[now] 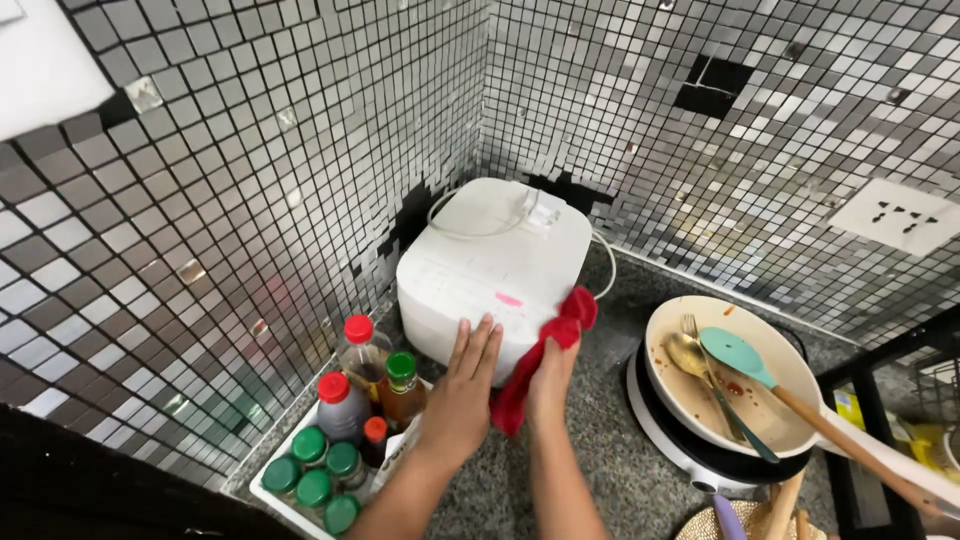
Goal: Cleaning the exterior and lid of a white rice cooker using a red cloth in a kitchen area.
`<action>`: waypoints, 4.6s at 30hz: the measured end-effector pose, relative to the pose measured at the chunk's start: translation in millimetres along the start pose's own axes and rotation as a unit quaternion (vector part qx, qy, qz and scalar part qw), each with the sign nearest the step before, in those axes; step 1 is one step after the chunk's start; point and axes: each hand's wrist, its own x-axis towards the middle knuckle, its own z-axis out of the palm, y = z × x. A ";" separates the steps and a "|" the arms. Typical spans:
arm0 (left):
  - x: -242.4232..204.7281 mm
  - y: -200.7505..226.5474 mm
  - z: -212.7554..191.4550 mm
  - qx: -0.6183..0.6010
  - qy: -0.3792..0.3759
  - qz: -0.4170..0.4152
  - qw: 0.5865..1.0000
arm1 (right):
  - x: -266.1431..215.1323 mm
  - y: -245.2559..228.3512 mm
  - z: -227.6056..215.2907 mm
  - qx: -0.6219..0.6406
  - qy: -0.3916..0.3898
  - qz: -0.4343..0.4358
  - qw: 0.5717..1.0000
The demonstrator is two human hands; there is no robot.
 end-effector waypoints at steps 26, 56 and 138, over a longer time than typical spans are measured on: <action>3.7 -9.4 -16.2 -0.010 -0.010 0.047 0.999 | 210.4 20.4 2.4 -0.085 -0.001 0.200 0.976; -61.7 18.6 -76.8 -0.251 0.194 0.077 0.945 | -22.4 -100.1 82.0 -0.589 -0.459 -0.391 0.538; 51.5 -2.4 113.8 -0.495 0.156 -0.428 0.740 | 268.4 -23.2 -18.2 -0.334 -0.174 0.256 0.890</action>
